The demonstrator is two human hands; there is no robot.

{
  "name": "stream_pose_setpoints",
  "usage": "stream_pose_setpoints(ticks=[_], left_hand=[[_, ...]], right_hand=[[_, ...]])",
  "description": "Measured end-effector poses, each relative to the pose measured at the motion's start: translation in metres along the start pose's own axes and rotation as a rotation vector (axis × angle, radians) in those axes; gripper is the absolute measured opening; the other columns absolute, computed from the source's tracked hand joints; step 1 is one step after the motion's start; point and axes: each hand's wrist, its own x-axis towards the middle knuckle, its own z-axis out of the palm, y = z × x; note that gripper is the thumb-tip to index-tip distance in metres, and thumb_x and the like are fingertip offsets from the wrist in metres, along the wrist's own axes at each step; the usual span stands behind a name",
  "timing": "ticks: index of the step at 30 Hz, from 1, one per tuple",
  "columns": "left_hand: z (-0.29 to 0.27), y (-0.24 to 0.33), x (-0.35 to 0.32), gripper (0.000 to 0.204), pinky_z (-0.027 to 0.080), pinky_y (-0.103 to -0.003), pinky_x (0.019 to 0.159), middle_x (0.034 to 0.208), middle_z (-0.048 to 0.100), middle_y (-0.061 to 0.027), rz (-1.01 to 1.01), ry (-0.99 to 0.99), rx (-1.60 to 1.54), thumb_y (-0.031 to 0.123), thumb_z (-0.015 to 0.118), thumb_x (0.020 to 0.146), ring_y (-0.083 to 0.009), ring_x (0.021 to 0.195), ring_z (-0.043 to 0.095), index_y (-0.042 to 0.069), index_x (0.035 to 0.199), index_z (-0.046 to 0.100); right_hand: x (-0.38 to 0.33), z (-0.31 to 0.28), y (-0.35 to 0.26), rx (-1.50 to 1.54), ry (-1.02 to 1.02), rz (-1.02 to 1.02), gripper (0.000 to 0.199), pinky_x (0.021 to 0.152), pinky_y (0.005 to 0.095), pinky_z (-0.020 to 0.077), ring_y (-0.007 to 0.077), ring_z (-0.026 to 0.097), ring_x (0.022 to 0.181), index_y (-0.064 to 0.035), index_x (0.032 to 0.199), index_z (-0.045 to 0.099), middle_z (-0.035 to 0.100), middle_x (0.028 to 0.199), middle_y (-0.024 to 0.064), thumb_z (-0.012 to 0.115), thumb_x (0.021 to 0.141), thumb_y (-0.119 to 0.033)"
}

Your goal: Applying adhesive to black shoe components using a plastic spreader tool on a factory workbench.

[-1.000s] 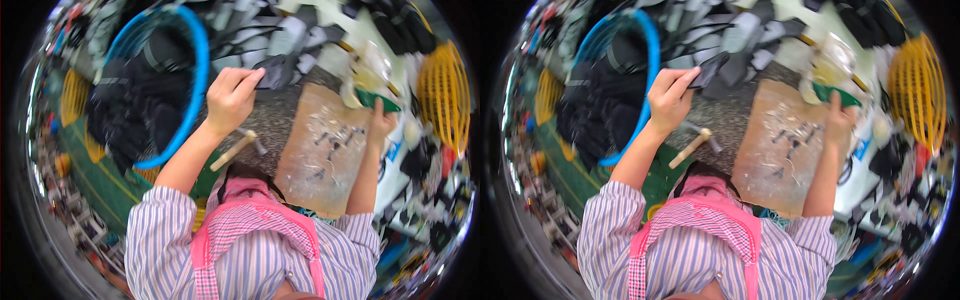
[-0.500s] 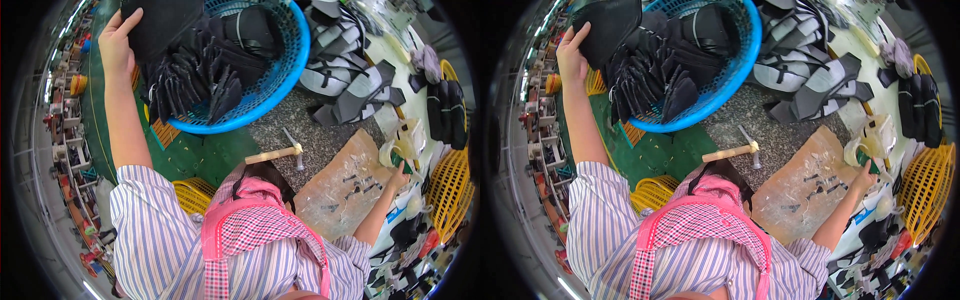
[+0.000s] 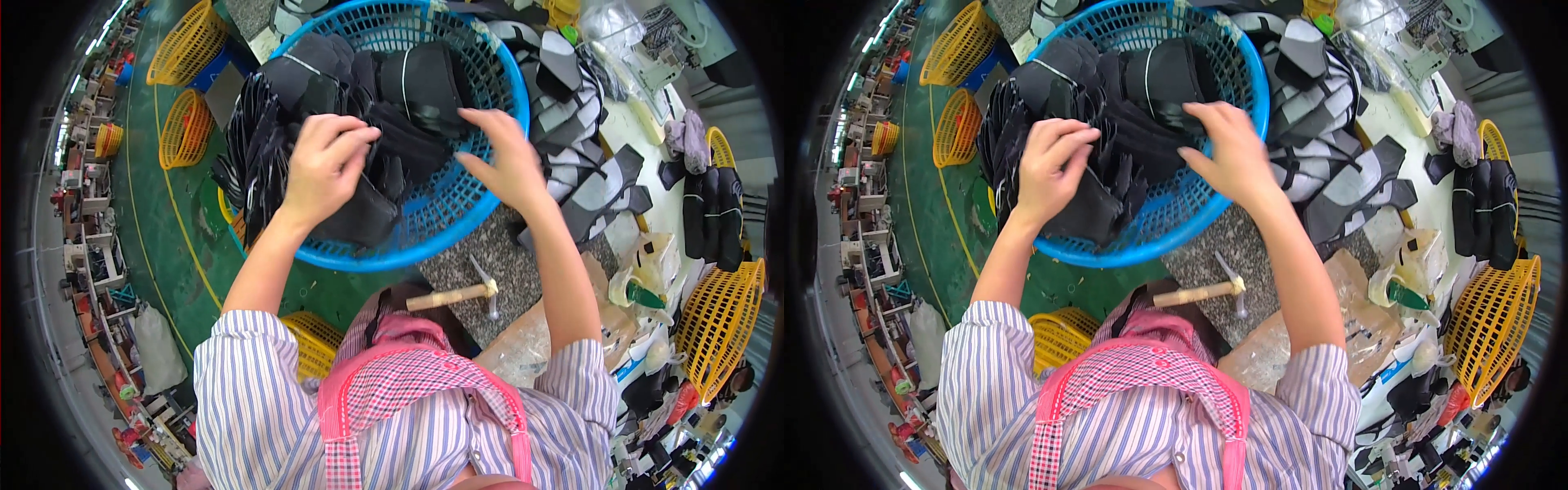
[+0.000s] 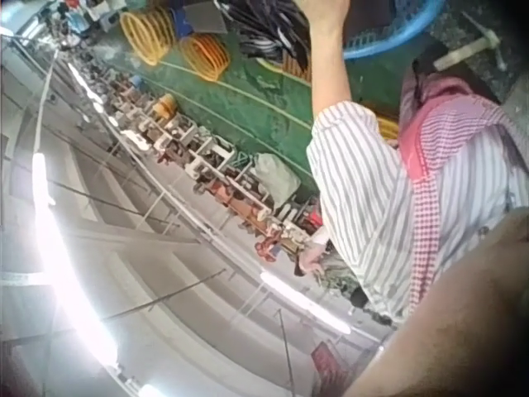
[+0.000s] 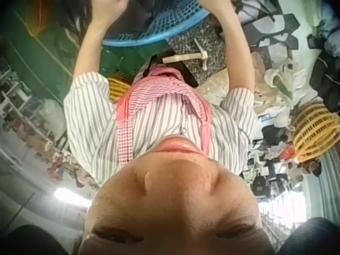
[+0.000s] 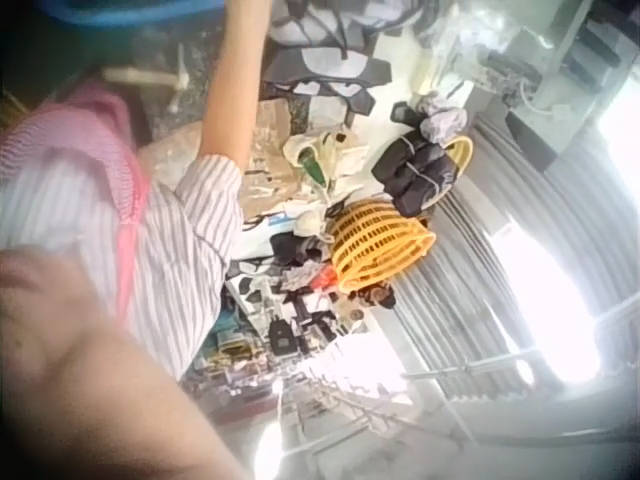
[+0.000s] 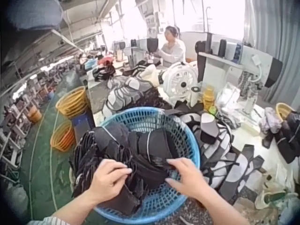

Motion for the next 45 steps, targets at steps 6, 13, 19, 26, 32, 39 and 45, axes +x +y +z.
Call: stream_pose_setpoints(ticks=[6, 13, 19, 26, 32, 39, 45], left_hand=[[0.007, -0.006, 0.027, 0.019, 0.043, -0.031, 0.064, 0.08, 0.056, -0.0056, 0.076, -0.08, -0.109, 0.002, 0.061, 0.063, -0.0221, 0.073, 0.053, 0.006, 0.081, 0.06], [-0.011, -0.029, 0.007, 0.02, 0.045, -0.029, 0.061, 0.077, 0.058, -0.0072, -0.037, -0.122, -0.323, -0.002, 0.061, 0.064, -0.0219, 0.07, 0.056, 0.004, 0.083, 0.061], [0.003, -0.035, 0.004, 0.018, 0.045, -0.03, 0.062, 0.074, 0.058, -0.0077, -0.092, -0.092, -0.367, -0.001, 0.061, 0.065, -0.0224, 0.069, 0.056, 0.004, 0.082, 0.06], [0.007, -0.016, 0.002, 0.016, 0.043, -0.033, 0.063, 0.075, 0.057, -0.0056, -0.028, -0.054, -0.335, 0.004, 0.06, 0.065, -0.0224, 0.07, 0.054, 0.006, 0.081, 0.059], [0.006, 0.049, -0.059, 0.027, 0.044, -0.031, 0.062, 0.083, 0.057, -0.0038, 0.234, -0.269, -0.499, 0.023, 0.067, 0.062, -0.0194, 0.075, 0.054, 0.01, 0.085, 0.061], [0.043, 0.055, -0.137, 0.033, 0.033, -0.022, 0.065, 0.092, 0.055, -0.002, 0.176, -0.241, 0.09, 0.025, 0.053, 0.072, -0.0104, 0.079, 0.05, 0.019, 0.105, 0.054], [0.04, 0.038, -0.143, 0.036, 0.033, -0.019, 0.058, 0.1, 0.057, -0.0036, 0.3, -0.182, 0.107, 0.017, 0.048, 0.072, -0.0049, 0.063, 0.05, 0.022, 0.108, 0.053]], right_hand=[[0.094, 0.09, 0.085, -0.207, 0.089, 0.681, 0.082, 0.088, 0.0398, 0.0362, 0.0361, 0.04, 0.106, 0.0016, 0.115, 0.034, 0.042, 0.111, 0.0229, 0.074, 0.055, -0.037], [0.124, 0.112, 0.103, 0.056, 0.219, 1.118, 0.09, 0.087, 0.036, 0.0376, 0.0334, 0.046, 0.103, 0.0106, 0.11, 0.036, 0.046, 0.11, 0.0248, 0.073, 0.051, -0.046], [0.122, 0.1, 0.073, -0.154, -0.066, 0.934, 0.08, 0.087, 0.0409, 0.0345, 0.0308, 0.042, 0.107, -0.0046, 0.11, 0.045, 0.046, 0.112, 0.0179, 0.072, 0.049, -0.048], [0.091, 0.116, 0.079, 0.14, 0.121, 0.789, 0.086, 0.091, 0.0403, 0.0329, 0.0367, 0.038, 0.107, -0.0051, 0.114, 0.031, 0.035, 0.118, 0.0205, 0.076, 0.048, -0.037], [0.092, 0.111, 0.101, 0.002, 0.105, 0.882, 0.092, 0.09, 0.0395, 0.0347, 0.0337, 0.043, 0.107, -0.001, 0.121, 0.031, 0.045, 0.113, 0.0223, 0.07, 0.052, -0.048], [0.093, 0.106, 0.093, -0.271, -0.055, 0.732, 0.082, 0.085, 0.0387, 0.0371, 0.0315, 0.044, 0.103, -0.0006, 0.11, 0.038, 0.045, 0.108, 0.0186, 0.07, 0.052, -0.049], [0.089, 0.117, 0.098, 0.04, 0.085, 0.644, 0.079, 0.087, 0.0384, 0.0352, 0.0336, 0.042, 0.102, -0.0002, 0.11, 0.035, 0.044, 0.106, 0.0204, 0.072, 0.053, -0.041]])
